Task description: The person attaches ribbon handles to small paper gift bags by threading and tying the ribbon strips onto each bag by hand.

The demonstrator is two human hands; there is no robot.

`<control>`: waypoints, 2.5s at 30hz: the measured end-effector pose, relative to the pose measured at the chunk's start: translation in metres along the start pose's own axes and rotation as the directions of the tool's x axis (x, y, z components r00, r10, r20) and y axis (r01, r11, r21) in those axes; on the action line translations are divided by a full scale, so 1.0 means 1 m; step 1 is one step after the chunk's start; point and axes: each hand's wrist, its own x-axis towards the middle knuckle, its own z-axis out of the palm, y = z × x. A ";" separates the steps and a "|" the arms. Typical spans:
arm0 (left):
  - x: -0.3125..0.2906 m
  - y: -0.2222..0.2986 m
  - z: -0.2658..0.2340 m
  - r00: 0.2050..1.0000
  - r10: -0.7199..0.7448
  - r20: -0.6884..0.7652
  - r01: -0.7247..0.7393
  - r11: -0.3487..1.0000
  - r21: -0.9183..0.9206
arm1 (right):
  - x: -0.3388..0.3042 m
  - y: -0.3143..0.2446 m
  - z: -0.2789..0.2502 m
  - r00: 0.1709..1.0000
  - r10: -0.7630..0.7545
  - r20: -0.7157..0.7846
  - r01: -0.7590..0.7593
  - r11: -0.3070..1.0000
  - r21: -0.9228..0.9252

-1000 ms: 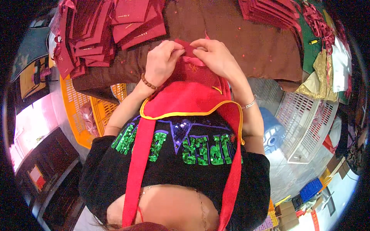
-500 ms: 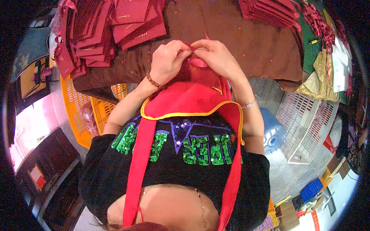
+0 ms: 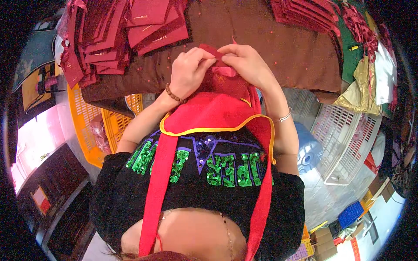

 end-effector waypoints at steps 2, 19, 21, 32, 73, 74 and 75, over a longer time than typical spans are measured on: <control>-0.001 -0.002 0.004 1.000 0.024 -0.017 -0.025 0.999 -0.021 | 0.000 -0.001 0.002 0.999 0.017 -0.034 -0.017 1.000 0.010; 0.003 -0.002 -0.006 0.999 -0.039 0.035 0.038 0.998 0.044 | 0.001 0.003 0.008 1.000 0.006 -0.007 -0.007 0.997 -0.077; 0.003 -0.004 -0.006 0.999 0.026 0.035 -0.030 0.993 0.114 | 0.002 0.005 0.009 0.998 -0.055 -0.027 0.052 0.992 -0.119; 0.007 0.004 0.004 0.976 0.217 0.003 -0.206 0.923 0.326 | 0.001 0.004 0.017 0.988 -0.094 -0.122 0.073 0.984 -0.165; 0.101 -0.047 -0.018 0.476 0.231 0.849 -0.048 0.970 -0.237 | -0.022 -0.025 0.030 0.928 -0.363 -0.088 0.312 0.883 -0.352; 0.103 -0.046 -0.018 0.595 0.176 0.784 0.073 0.960 -0.271 | -0.023 -0.026 0.030 0.916 -0.396 -0.064 0.347 0.862 -0.369; 0.104 -0.045 -0.017 0.698 0.103 0.709 0.186 0.930 -0.318 | -0.023 -0.027 0.030 0.903 -0.429 -0.039 0.382 0.840 -0.386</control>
